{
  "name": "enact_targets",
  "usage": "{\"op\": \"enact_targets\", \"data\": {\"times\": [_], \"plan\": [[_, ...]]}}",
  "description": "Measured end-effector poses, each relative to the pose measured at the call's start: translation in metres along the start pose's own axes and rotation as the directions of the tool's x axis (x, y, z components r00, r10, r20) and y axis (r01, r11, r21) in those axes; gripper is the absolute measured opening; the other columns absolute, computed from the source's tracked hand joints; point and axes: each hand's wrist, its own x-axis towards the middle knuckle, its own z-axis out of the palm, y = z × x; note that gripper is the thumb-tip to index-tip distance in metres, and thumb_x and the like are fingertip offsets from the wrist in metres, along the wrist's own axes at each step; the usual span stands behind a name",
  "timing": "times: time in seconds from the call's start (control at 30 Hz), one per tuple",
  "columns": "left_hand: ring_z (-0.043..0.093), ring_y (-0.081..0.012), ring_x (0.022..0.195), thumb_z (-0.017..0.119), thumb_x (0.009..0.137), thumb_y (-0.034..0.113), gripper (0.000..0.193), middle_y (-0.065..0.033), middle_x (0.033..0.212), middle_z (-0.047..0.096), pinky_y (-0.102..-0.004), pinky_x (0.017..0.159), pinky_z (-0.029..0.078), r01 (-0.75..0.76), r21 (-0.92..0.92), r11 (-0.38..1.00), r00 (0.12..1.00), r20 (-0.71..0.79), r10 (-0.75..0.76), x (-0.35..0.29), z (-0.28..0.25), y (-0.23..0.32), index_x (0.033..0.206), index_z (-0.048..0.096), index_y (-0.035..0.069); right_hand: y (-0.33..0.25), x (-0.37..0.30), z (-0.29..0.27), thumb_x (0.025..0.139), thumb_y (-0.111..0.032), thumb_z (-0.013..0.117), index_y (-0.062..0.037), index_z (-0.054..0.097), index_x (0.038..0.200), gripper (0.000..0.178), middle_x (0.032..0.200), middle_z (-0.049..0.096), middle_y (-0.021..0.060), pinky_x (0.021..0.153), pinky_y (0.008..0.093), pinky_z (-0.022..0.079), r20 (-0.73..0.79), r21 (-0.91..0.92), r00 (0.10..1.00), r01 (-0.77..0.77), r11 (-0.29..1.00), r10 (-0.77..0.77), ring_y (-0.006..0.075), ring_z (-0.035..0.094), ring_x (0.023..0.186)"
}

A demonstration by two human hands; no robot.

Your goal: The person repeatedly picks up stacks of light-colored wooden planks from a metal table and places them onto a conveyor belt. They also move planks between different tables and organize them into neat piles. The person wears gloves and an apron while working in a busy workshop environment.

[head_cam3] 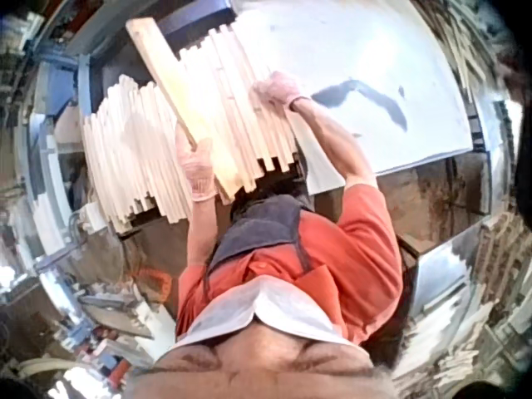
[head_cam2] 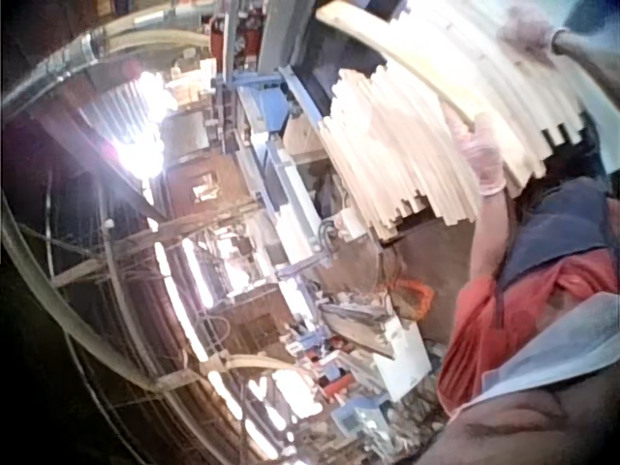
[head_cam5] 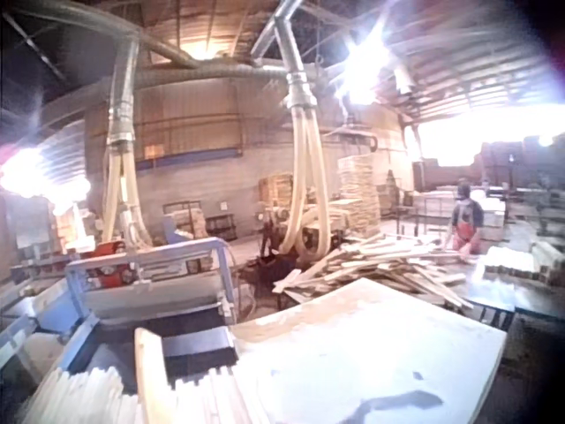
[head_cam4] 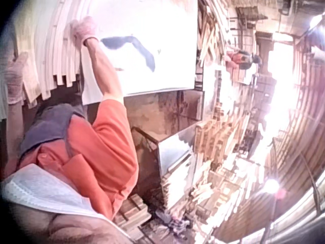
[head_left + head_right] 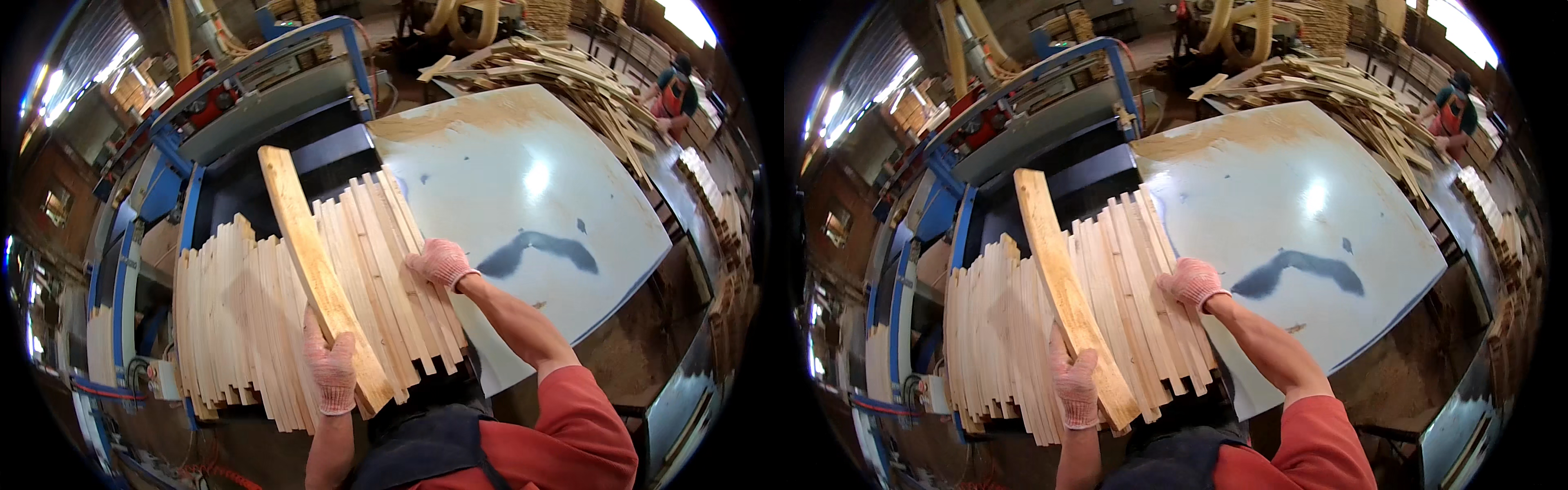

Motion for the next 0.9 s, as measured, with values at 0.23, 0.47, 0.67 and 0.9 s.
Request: {"op": "enact_targets", "data": {"times": [0.23, 0.47, 0.67, 0.9], "plan": [[0.066, -0.0173, 0.108, 0.057, 0.089, -0.001, 0.073, -0.0129, 0.132, 0.065, -0.0306, 0.094, 0.056, 0.144, -0.069, 0.987, 0.987, 0.084, -0.138, 0.001, -0.002, -0.01, 0.16, 0.04, -0.007, 0.016, -0.005, -0.047, 0.092, -0.049, 0.061, 0.0051, 0.079, 0.101, 0.058, 0.101, 0.075, 0.0312, 0.092, 0.0504, 0.059, -0.058, 0.03, 0.998, 0.022, 0.999, -0.02, 0.0468, 0.074, 0.097], [0.066, -0.0175, 0.106, 0.057, 0.089, -0.001, 0.072, -0.0113, 0.13, 0.066, -0.0299, 0.094, 0.056, 0.091, -0.04, 0.995, 0.988, 0.125, -0.085, 0.004, 0.008, -0.01, 0.159, 0.044, -0.005, 0.071, -0.007, -0.07, 0.093, -0.048, 0.061, 0.0033, 0.08, 0.1, 0.055, 0.099, 0.077, 0.0276, 0.09, 0.0499, 0.06, -0.066, -0.103, 0.993, -0.102, 0.989, 0.095, 0.0436, 0.075, 0.096], [0.067, -0.0159, 0.105, 0.057, 0.088, -0.002, 0.068, -0.0095, 0.127, 0.068, -0.0291, 0.093, 0.056, 0.155, -0.143, 0.978, 0.973, 0.192, -0.126, 0.009, 0.033, -0.011, 0.156, 0.049, -0.004, 0.056, -0.012, -0.055, 0.094, -0.055, 0.063, 0.0031, 0.079, 0.104, 0.062, 0.102, 0.077, 0.0291, 0.093, 0.0506, 0.059, -0.046, -0.09, 0.998, 0.046, 0.995, -0.05, 0.0454, 0.075, 0.1], [0.066, -0.0142, 0.102, 0.058, 0.089, 0.0, 0.062, -0.0081, 0.124, 0.068, -0.0289, 0.091, 0.056, 0.162, -0.155, 0.975, 0.975, 0.18, -0.133, 0.007, 0.044, -0.012, 0.151, 0.053, -0.004, 0.004, -0.022, -0.025, 0.096, -0.058, 0.06, 0.0059, 0.075, 0.114, 0.068, 0.109, 0.076, 0.0304, 0.098, 0.0497, 0.058, 0.073, 0.085, 0.997, 0.001, 0.996, -0.007, 0.0458, 0.073, 0.106]]}}
